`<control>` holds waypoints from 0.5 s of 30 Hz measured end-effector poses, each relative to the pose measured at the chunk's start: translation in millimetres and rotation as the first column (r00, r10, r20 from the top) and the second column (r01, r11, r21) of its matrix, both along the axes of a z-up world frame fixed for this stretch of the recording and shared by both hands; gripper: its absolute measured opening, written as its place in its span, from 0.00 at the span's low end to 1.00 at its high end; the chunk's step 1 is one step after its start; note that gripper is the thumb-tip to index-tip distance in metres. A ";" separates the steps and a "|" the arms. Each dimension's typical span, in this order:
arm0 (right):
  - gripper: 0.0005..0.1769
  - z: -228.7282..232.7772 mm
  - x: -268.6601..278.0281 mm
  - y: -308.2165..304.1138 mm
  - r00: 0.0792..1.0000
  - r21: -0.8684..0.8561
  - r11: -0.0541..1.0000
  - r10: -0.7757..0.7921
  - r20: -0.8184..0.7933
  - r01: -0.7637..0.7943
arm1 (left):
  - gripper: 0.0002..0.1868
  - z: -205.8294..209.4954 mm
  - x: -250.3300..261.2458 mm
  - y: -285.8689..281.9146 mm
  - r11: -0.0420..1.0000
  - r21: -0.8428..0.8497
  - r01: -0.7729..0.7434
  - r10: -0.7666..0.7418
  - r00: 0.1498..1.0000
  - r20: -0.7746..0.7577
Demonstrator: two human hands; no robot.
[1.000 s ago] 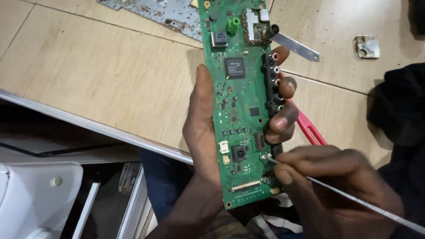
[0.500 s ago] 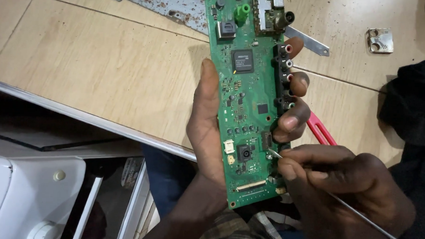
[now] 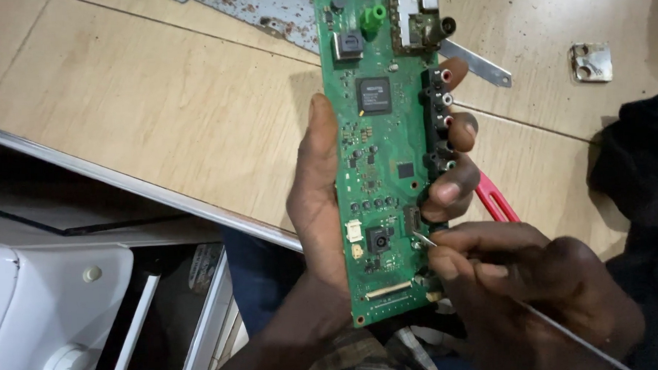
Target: The person holds a green circuit board and uses a metal tool to scrape and clean components on its surface. They then use a red-handled tool to scrape the board further and a thin metal tool to adjust or clean specific parts. The person works at a wooden table with various tools and electronic parts nearby.
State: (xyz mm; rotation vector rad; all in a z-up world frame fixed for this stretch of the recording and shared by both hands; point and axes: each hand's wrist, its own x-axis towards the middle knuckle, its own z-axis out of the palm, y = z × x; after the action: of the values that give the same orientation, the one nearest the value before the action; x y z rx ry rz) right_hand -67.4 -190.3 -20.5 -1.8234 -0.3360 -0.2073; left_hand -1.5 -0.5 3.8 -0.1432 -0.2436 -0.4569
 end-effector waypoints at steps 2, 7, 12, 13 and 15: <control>0.16 -21.8 12.6 -41.5 0.773 0.448 0.892 0.326 -0.544 -0.062 | 0.42 -2.4 0.6 1.1 1.000 0.017 0.016 -0.017 1.000 0.010; 0.17 44.9 -8.0 72.6 0.934 0.084 0.932 -0.356 0.015 0.353 | 0.42 -0.5 3.0 0.5 0.999 0.015 0.029 -0.029 0.999 0.017; 0.20 54.6 -1.0 77.4 0.851 0.188 0.840 -0.524 0.035 0.510 | 0.40 20.1 8.0 -1.2 0.985 0.121 0.125 -0.116 0.990 -0.083; 0.18 56.1 0.2 73.0 0.844 0.174 0.837 -0.533 0.051 0.518 | 0.44 24.7 13.9 -4.1 0.956 0.258 0.141 -0.127 0.989 -0.072; 0.17 63.5 5.1 65.0 0.829 0.159 0.827 -0.554 0.073 0.539 | 0.47 47.0 25.6 -9.7 0.908 0.387 0.161 -0.151 0.987 -0.054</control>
State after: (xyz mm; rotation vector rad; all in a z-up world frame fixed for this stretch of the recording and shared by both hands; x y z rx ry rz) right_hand -62.4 -125.3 43.1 -1.7392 0.1357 -0.7247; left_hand 24.1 -10.3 50.8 0.2260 -0.1140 -0.6545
